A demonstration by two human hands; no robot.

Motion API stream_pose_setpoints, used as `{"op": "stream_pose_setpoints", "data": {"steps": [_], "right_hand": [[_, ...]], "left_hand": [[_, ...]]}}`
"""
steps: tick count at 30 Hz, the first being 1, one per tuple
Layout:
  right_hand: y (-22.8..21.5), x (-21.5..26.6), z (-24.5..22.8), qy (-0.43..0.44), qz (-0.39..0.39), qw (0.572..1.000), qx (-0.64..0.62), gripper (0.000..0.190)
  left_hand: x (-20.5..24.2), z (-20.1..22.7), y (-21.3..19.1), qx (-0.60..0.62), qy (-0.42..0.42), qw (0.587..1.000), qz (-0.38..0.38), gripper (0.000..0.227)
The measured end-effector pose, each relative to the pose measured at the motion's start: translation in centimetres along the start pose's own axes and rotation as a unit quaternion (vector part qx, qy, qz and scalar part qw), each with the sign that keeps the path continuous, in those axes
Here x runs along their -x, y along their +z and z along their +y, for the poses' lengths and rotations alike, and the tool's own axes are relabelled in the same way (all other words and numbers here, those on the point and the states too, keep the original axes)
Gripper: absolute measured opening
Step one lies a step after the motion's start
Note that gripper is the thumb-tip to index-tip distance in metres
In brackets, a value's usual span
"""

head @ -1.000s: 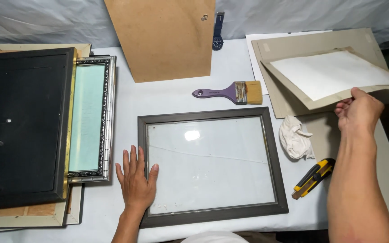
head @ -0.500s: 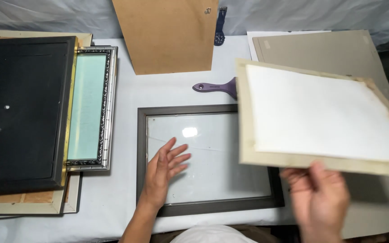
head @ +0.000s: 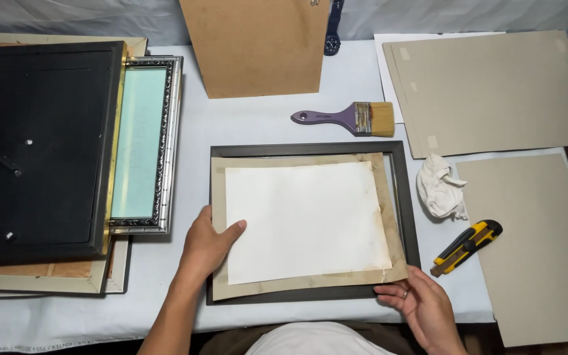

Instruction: Cleaning a picture frame glass and then assembling the artwork and backing into the frame.

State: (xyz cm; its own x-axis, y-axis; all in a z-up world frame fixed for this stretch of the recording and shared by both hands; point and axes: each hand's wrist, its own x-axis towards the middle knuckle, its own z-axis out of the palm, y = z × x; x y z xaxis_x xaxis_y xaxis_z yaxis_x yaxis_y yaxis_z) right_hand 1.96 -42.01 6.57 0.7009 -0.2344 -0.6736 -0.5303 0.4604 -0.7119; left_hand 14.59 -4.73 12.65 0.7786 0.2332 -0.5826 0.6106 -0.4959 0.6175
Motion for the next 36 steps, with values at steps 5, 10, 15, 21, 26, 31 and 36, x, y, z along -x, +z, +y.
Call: {"op": "stream_pose_setpoints", "data": {"steps": [5,10,15,21,26,31,36], "right_hand": [[1.7,0.0,-2.5,-0.057,0.074,0.983,0.159,0.034],[2.0,-0.2,-3.4,-0.090,0.145,0.931,0.324,0.023],[2.6,-0.7,-3.3,-0.130,0.151,0.810,0.552,0.042],[2.3,-1.2,-3.3,-0.134,0.124,0.880,0.439,0.036],[2.7,-3.8,-6.6,-0.051,0.049,0.944,0.323,0.037],[1.9,-1.5,-7.5,-0.096,0.031,0.932,0.349,0.024],[-3.6,-2.4,-6.2,-0.423,-0.175,0.813,0.361,0.032]], "left_hand": [[-0.2,-1.0,1.2,-0.055,0.050,0.995,0.073,0.050],[-1.6,-3.0,3.2,-0.049,0.144,0.981,0.121,0.052],[-2.7,-5.4,4.3,-0.142,0.224,0.937,0.228,0.042],[-1.0,-3.2,2.8,-0.095,0.158,0.968,0.172,0.038],[-1.4,-2.0,2.0,0.003,0.055,0.998,0.038,0.053],[3.7,-0.1,-0.8,0.114,0.025,0.993,-0.020,0.029],[3.3,-8.5,-1.3,0.147,0.437,0.887,0.013,0.017]]}}
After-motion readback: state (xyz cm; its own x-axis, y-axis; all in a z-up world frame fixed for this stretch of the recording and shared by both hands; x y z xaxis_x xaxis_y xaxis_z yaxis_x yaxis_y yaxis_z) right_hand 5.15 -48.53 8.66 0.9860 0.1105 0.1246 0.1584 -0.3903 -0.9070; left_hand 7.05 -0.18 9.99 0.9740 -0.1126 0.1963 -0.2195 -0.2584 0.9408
